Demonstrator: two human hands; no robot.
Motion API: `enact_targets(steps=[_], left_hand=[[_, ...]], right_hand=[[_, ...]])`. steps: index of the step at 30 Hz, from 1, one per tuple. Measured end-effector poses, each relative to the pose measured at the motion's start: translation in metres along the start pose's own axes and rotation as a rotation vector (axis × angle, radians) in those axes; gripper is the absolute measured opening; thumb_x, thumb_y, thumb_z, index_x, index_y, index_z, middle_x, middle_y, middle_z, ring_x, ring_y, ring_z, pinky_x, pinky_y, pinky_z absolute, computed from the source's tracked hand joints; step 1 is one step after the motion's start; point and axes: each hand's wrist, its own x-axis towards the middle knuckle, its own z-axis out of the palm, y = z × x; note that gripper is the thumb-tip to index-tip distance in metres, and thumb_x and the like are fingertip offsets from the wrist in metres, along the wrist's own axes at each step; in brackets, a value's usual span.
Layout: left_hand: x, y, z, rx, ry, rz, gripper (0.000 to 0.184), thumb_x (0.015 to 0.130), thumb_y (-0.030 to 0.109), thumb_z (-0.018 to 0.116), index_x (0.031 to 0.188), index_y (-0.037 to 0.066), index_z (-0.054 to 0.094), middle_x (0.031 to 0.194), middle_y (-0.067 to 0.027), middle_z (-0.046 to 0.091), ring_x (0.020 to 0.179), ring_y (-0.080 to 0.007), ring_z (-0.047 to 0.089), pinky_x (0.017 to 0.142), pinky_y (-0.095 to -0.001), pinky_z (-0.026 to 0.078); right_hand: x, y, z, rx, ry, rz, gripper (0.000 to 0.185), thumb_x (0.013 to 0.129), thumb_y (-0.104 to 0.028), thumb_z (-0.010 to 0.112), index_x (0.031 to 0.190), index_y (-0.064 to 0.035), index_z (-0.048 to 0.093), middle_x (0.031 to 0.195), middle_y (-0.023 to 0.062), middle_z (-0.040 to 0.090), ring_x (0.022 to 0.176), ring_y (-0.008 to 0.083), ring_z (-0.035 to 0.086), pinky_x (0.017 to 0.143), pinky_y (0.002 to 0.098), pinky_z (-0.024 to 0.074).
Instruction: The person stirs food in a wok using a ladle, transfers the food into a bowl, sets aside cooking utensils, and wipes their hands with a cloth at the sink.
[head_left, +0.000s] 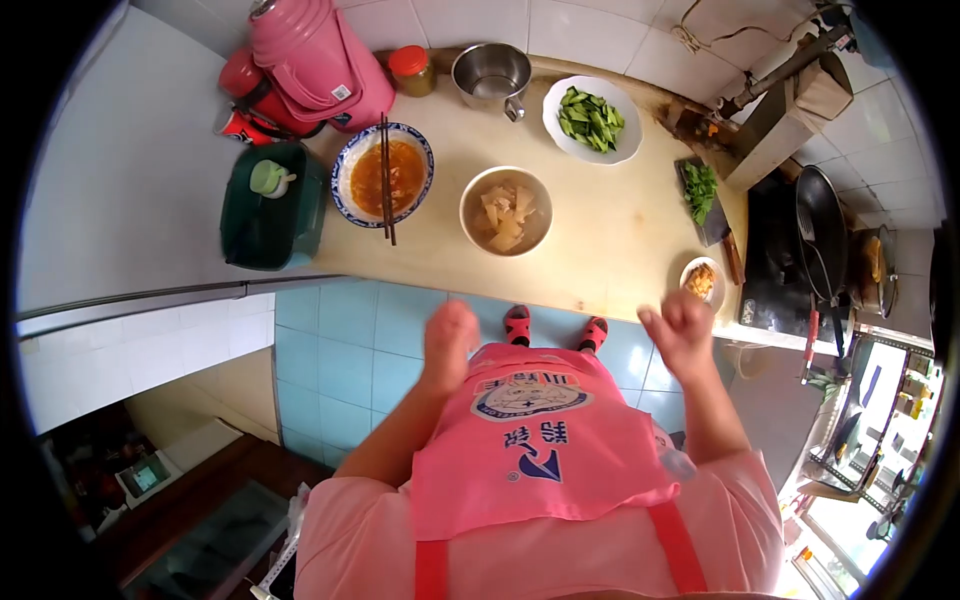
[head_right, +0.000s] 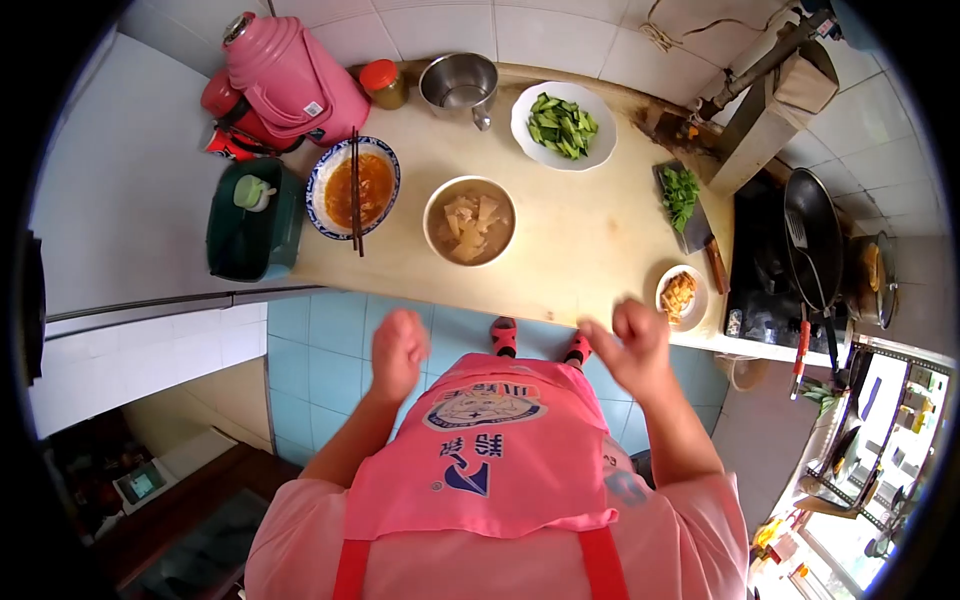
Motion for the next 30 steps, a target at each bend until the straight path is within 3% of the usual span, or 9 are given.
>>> enact_targets(steps=[1, 2, 3, 7, 10, 13, 19, 28, 30], left_hand=[[-0.006, -0.001, 0.015, 0.067, -0.054, 0.171, 0.026, 0.09, 0.019, 0.056, 0.072, 0.01, 0.04, 0.066, 0.0004, 0.038, 0.058, -0.0083, 0.037, 0.051, -0.0236, 0.033], [-0.006, 0.022, 0.033, 0.092, -0.137, 0.146, 0.034, 0.084, 0.009, 0.064, 0.066, 0.009, 0.036, 0.06, 0.0023, 0.034, 0.054, -0.0065, 0.031, 0.049, -0.0234, 0.028], [-0.005, 0.046, 0.048, 0.312, -0.184, 0.096, 0.044, 0.083, 0.005, 0.066, 0.06, 0.008, 0.029, 0.055, 0.0046, 0.032, 0.052, -0.0056, 0.026, 0.046, -0.0247, 0.025], [0.007, 0.04, 0.09, 0.296, -0.331, 0.078, 0.051, 0.084, 0.003, 0.066, 0.057, 0.009, 0.023, 0.052, 0.0057, 0.032, 0.051, -0.0046, 0.024, 0.044, -0.0255, 0.024], [0.006, 0.044, 0.121, 0.37, -0.475, 0.194, 0.05, 0.086, 0.0, 0.063, 0.059, 0.009, 0.022, 0.052, 0.0057, 0.029, 0.052, -0.0041, 0.022, 0.043, -0.0251, 0.025], [-0.004, 0.037, 0.147, 0.299, -0.524, 0.067, 0.049, 0.088, 0.001, 0.059, 0.06, 0.01, 0.021, 0.053, 0.0062, 0.026, 0.053, -0.0038, 0.021, 0.043, -0.0246, 0.025], [-0.036, 0.022, 0.21, 0.217, -0.729, 0.038, 0.047, 0.09, 0.0, 0.056, 0.061, 0.011, 0.021, 0.054, 0.0071, 0.027, 0.051, -0.0019, 0.024, 0.041, -0.0238, 0.024], [-0.158, -0.043, 0.336, 0.129, -1.053, -0.197, 0.043, 0.091, -0.003, 0.052, 0.063, 0.011, 0.022, 0.053, 0.0025, 0.034, 0.044, -0.0042, 0.033, 0.038, -0.0249, 0.026], [-0.201, -0.053, 0.37, 0.149, -1.032, -0.237, 0.043, 0.09, -0.004, 0.052, 0.063, 0.011, 0.023, 0.054, 0.0019, 0.036, 0.043, -0.0043, 0.033, 0.037, -0.0259, 0.027]], right_hand=[[-0.014, -0.019, -0.002, 0.186, 0.029, 0.02, 0.054, 0.072, 0.004, 0.075, 0.056, -0.0073, 0.025, 0.051, 0.0025, 0.029, 0.046, 0.0117, 0.024, 0.041, 0.028, 0.0204], [-0.024, -0.026, -0.005, 0.218, -0.003, 0.017, 0.055, 0.073, 0.009, 0.072, 0.055, -0.0075, 0.023, 0.05, 0.0024, 0.028, 0.045, 0.0128, 0.024, 0.041, 0.0278, 0.0211], [-0.03, -0.032, -0.003, 0.209, -0.005, 0.041, 0.054, 0.074, 0.009, 0.071, 0.054, -0.007, 0.023, 0.049, 0.003, 0.028, 0.044, 0.0132, 0.024, 0.04, 0.0283, 0.0219], [-0.053, -0.039, -0.002, 0.155, 0.022, 0.035, 0.049, 0.075, 0.012, 0.067, 0.056, -0.0052, 0.026, 0.049, 0.0053, 0.029, 0.043, 0.0164, 0.026, 0.04, 0.0305, 0.0245], [-0.075, -0.041, -0.017, 0.155, 0.079, 0.027, 0.045, 0.075, 0.013, 0.065, 0.058, -0.0046, 0.028, 0.05, 0.0068, 0.03, 0.043, 0.0189, 0.027, 0.041, 0.0311, 0.0256], [-0.105, -0.034, -0.035, 0.089, 0.156, 0.052, 0.042, 0.074, 0.014, 0.064, 0.059, -0.0048, 0.029, 0.051, 0.0069, 0.032, 0.044, 0.0205, 0.028, 0.041, 0.0303, 0.0258], [-0.179, -0.026, -0.073, 0.035, 0.299, 0.121, 0.04, 0.073, 0.014, 0.065, 0.058, -0.0051, 0.032, 0.052, 0.0076, 0.035, 0.043, 0.0228, 0.032, 0.041, 0.031, 0.0275], [-0.355, -0.008, -0.16, -0.027, 0.477, 0.201, 0.035, 0.08, 0.003, 0.065, 0.061, -0.0038, 0.037, 0.053, 0.01, 0.04, 0.045, 0.0273, 0.041, 0.042, 0.0343, 0.0333], [-0.404, -0.002, -0.183, -0.024, 0.511, 0.221, 0.031, 0.077, 0.005, 0.064, 0.061, -0.0032, 0.038, 0.055, 0.011, 0.042, 0.048, 0.0283, 0.045, 0.045, 0.0348, 0.0364]])
